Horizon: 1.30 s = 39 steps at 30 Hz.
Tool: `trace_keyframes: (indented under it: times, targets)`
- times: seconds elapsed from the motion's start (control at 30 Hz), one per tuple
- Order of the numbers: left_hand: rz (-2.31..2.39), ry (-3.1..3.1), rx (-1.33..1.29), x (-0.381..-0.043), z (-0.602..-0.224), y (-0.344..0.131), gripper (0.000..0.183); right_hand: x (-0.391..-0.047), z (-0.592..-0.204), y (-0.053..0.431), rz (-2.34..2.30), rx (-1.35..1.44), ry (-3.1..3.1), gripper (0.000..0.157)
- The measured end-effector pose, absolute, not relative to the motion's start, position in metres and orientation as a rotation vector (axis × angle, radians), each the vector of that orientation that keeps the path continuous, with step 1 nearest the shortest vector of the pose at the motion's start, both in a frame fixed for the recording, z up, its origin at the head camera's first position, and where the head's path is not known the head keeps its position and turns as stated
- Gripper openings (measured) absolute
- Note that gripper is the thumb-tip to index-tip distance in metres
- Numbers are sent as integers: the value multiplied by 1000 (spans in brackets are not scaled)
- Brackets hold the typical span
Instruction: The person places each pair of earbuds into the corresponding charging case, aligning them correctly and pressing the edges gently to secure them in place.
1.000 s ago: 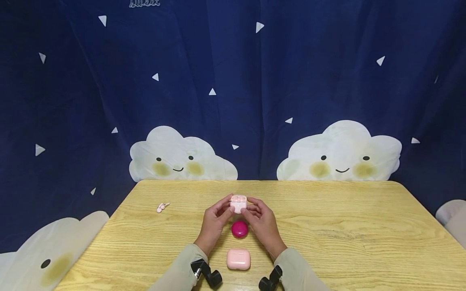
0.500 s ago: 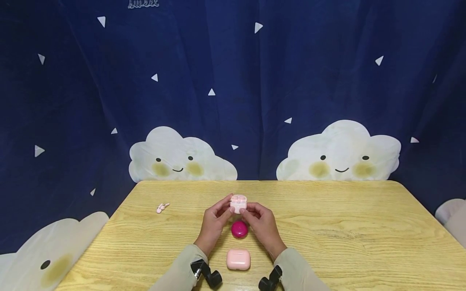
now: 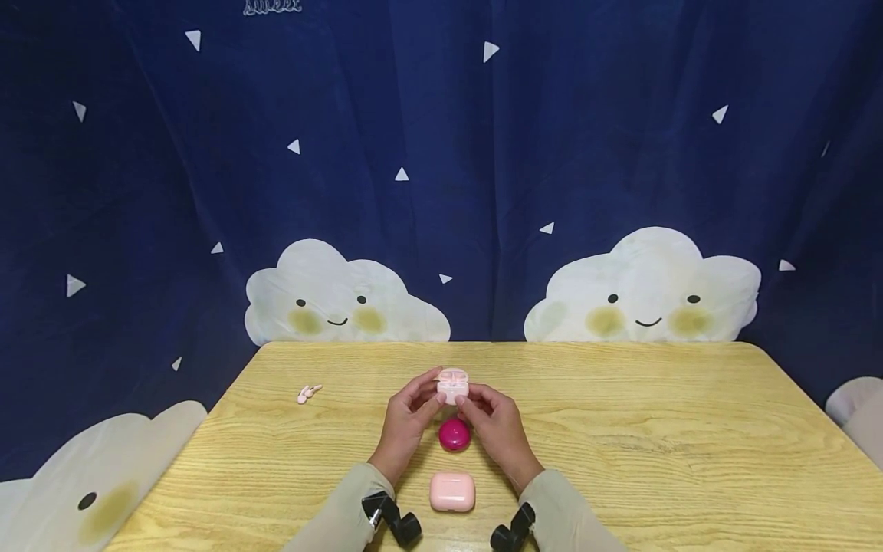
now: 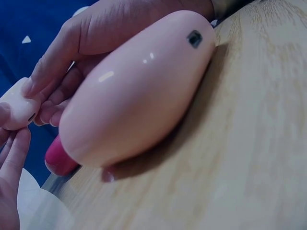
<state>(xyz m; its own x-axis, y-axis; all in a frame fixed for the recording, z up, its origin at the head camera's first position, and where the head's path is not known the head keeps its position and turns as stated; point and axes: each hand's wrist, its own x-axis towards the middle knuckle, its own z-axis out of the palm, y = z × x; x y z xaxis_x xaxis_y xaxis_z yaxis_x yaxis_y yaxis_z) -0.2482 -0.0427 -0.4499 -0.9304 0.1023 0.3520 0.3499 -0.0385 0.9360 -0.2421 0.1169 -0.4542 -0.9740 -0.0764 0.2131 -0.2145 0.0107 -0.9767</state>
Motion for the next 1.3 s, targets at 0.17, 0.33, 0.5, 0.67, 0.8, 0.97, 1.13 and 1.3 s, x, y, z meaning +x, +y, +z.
trace_keyframes:
  times: [0.17, 0.33, 0.5, 0.67, 0.8, 0.97, 1.13, 1.3]
  targets:
    - [-2083, -2037, -511, -249, -451, -42, 39, -241, -452, 116, 2106, 309, -2167, 23]
    - [-2086, -2042, -507, -249, -450, -42, 39, -250, -466, 118, 2104, 307, -2152, 26]
    - [-2076, -2045, -519, -249, -450, -42, 40, -253, -473, 118, 2082, 328, -2150, 31]
    - [-2077, -2044, -530, -249, -449, -42, 40, -246, -462, 117, 2101, 317, -2162, 27]
    - [-2073, -2050, -524, -247, -448, -42, 39, -238, -449, 115, 2092, 310, -2180, 24]
    - [-2067, -2065, -517, -245, -446, -41, 40, -238, -450, 116, 2090, 309, -2180, 24]
    - [-2159, -2008, -489, -248, -447, -44, 41, -239, -451, 115, 2097, 303, -2176, 24]
    - [-2189, -1875, -315, -265, -461, -57, 32, -239, -450, 115, 2100, 282, -2165, 24]
